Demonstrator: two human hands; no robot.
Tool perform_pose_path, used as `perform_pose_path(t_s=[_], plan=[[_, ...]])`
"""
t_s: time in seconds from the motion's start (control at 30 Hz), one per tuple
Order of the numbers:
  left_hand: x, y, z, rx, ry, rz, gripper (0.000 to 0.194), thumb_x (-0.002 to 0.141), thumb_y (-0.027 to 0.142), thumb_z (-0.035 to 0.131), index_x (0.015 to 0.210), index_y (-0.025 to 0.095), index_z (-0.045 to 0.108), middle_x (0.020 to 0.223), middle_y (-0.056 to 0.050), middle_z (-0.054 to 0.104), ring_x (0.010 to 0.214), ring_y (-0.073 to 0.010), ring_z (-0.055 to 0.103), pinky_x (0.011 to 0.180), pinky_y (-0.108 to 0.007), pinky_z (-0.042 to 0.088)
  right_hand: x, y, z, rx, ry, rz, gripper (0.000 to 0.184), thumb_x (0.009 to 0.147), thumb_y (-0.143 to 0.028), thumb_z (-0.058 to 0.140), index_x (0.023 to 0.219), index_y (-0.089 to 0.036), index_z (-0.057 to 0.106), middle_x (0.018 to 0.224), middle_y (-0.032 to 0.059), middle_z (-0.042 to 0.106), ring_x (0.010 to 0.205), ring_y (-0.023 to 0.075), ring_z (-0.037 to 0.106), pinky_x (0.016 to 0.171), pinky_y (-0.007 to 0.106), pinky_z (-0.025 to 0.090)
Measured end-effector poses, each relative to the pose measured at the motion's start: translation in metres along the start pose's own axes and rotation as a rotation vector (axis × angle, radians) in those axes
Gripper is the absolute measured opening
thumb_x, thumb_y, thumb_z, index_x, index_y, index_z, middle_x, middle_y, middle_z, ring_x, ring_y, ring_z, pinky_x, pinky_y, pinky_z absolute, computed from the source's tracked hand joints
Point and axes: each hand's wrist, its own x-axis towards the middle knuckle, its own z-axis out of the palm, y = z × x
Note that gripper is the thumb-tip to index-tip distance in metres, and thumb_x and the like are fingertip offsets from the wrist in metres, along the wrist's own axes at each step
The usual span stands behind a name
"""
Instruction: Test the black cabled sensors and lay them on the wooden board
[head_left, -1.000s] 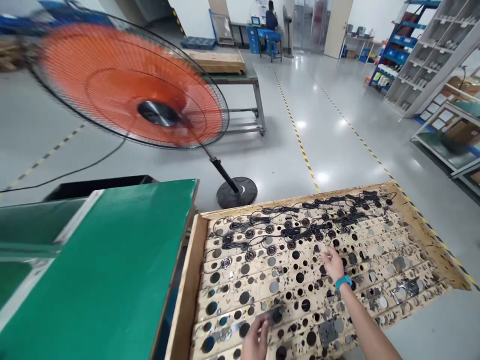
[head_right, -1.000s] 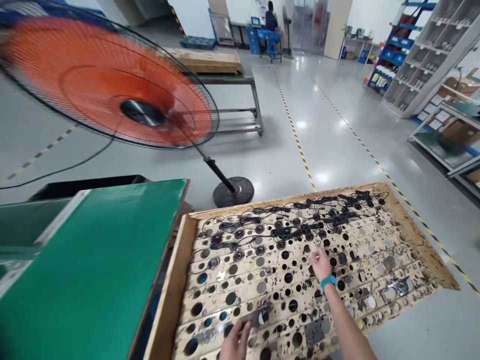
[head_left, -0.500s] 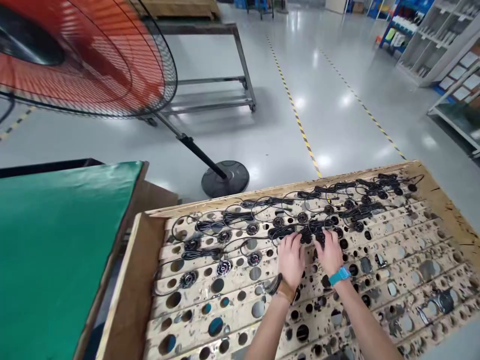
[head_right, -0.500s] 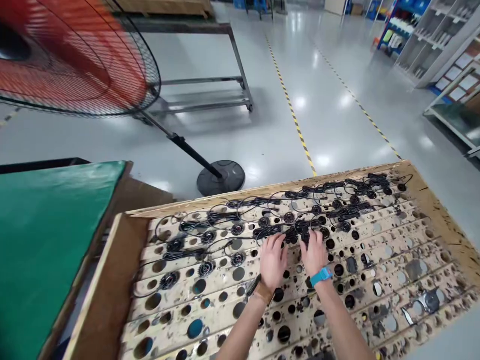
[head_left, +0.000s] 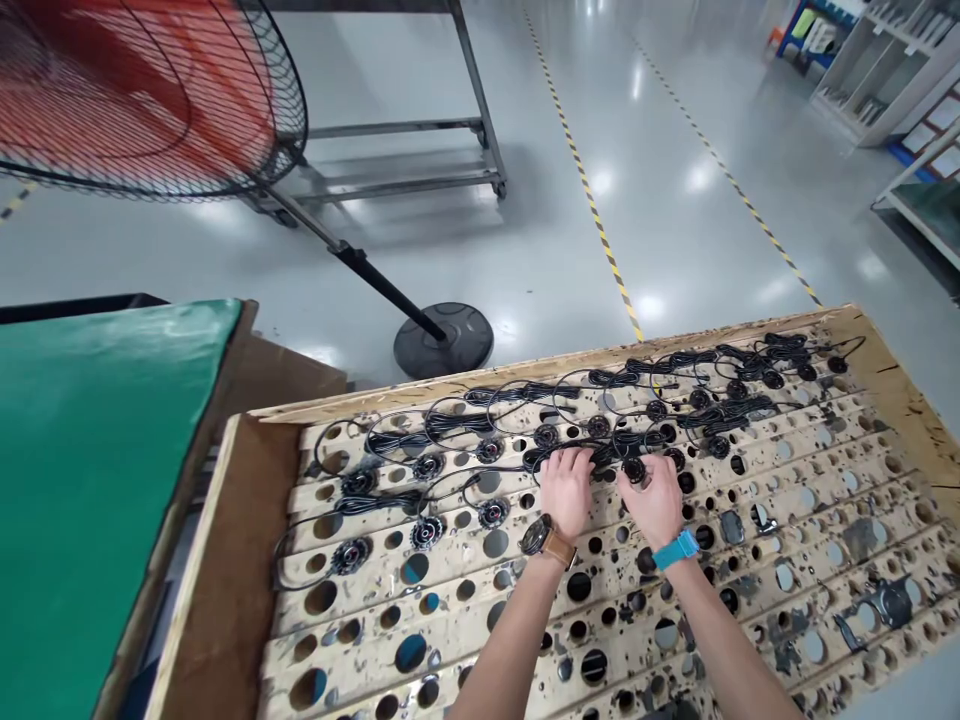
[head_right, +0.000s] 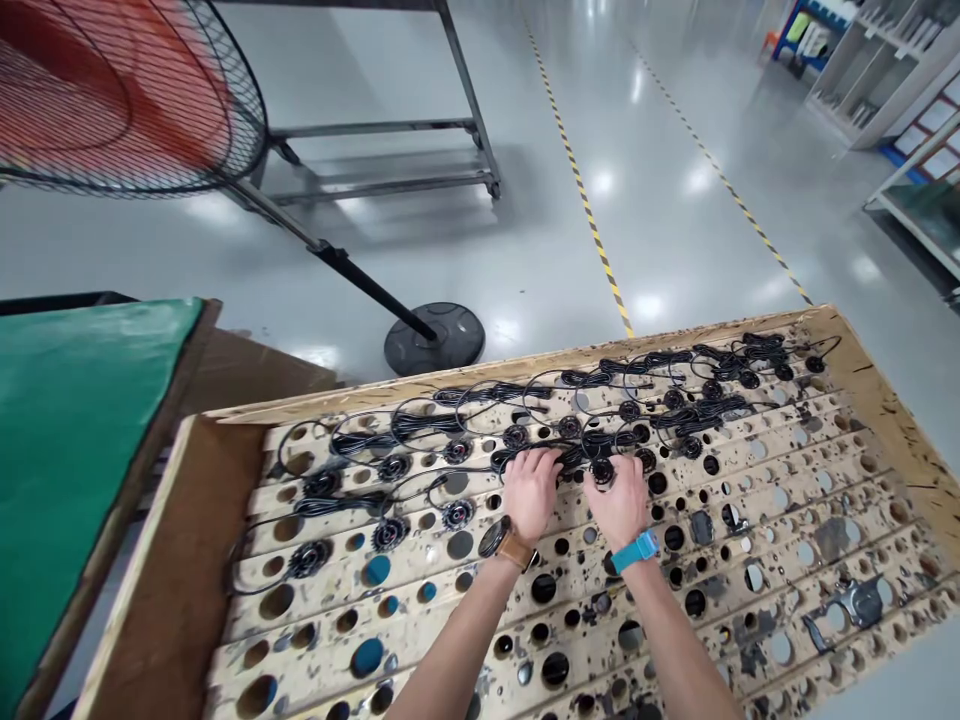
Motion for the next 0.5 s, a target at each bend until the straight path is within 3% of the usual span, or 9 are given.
perform_pose_path(t_s=[0.27, 0.5], plan=[[0.003, -0.001, -0.002, -0.046, 0.01, -0.039, 0.021, 0.097, 0.023, 0.051, 0.109, 0.021, 0.068, 0.106, -0.007, 0.071, 0.097, -0.0265, 0.057, 0.082, -0.041, 0.042, -0.011, -0.021, 0.01, 0.034, -0.061, -0.003, 0.027, 0.079, -0.044, 0.067, 0.09, -0.021, 0.059, 0.095, 0.0063, 0.061, 0.085, 0.0214, 0.061, 0.077, 0.035, 0.051], [0.003, -0.004, 0.003, -0.113, 0.045, -0.058, 0.015, 0.096, 0.023, 0.054, 0.103, 0.02, 0.066, 0.101, -0.007, 0.069, 0.095, -0.0248, 0.058, 0.081, -0.039, 0.043, -0.016, -0.026, 0.02, -0.066, -0.083, -0.003, 0.029, 0.081, -0.038, 0.064, 0.101, -0.018, 0.057, 0.103, 0.0102, 0.06, 0.093, 0.0253, 0.062, 0.08, 0.038, 0.052]])
